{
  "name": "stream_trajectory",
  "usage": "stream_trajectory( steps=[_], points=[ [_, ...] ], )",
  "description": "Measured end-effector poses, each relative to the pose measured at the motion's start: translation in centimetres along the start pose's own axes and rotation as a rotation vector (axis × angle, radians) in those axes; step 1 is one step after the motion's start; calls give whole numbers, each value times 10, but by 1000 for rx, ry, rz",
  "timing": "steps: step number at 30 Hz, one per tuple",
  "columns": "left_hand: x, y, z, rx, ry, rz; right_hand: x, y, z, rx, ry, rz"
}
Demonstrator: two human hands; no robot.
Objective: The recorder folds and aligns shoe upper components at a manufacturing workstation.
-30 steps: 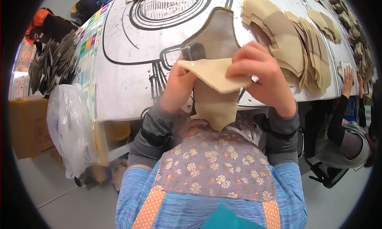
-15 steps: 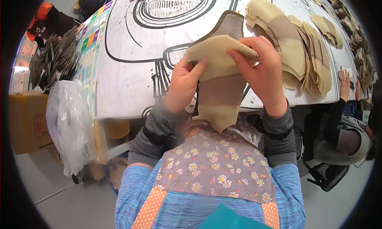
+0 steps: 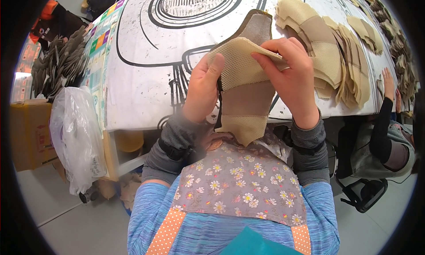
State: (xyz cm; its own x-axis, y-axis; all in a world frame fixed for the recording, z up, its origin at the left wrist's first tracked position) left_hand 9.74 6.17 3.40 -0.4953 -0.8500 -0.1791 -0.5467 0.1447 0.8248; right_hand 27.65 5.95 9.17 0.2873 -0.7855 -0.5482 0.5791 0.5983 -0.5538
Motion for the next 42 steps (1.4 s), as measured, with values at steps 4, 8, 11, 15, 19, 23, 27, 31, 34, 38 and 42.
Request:
stream_trajectory(
  steps=[4,8,11,15,19,23,27,31,34,38,42],
  points=[
    [-1,1,-2,-3,27,19,1,-1,-1,-7,-12,-13],
    [1,-1,2,-39,35,43,3,0,-1,-5,-24,-7],
    [1,-1,2,-34,17,40,5,1,0,-3,-61,1],
    [1,4,-3,52,19,68,6,3,-1,7,-28,-14],
    [1,5,-1,63,27,62,6,-3,-3,-2,104,-41],
    [-4,15,-2,-85,40,58,6,-2,-3,33,106,-23],
    [-8,18,2,-127,1,125,6,-1,-1,-11,171,-42],
    [-6,20,0,-151,-27,111,3,9,-2,17,232,2],
    [-3,26,2,-202,1,117,-1,8,-2,-72,226,-14],
    [-10,43,-4,-455,-37,138,4,11,-15,-492,138,-183],
    [-20,49,-13,-643,-59,124,2,8,-16,-562,137,-136]
  ],
)
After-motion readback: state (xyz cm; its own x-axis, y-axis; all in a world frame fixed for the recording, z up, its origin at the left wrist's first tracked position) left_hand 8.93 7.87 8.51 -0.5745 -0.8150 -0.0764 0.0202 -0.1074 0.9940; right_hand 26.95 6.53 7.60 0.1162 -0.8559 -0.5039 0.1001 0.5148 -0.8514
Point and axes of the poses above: each hand's wrist, its own x-axis away from the middle knuckle, its own z-axis out of the back of the hand, y = z × x, the point moved 2 cm from there along -x, towards the middle knuckle, and after that the axes turned 14 degrees about -y, right-handed, at the moved point
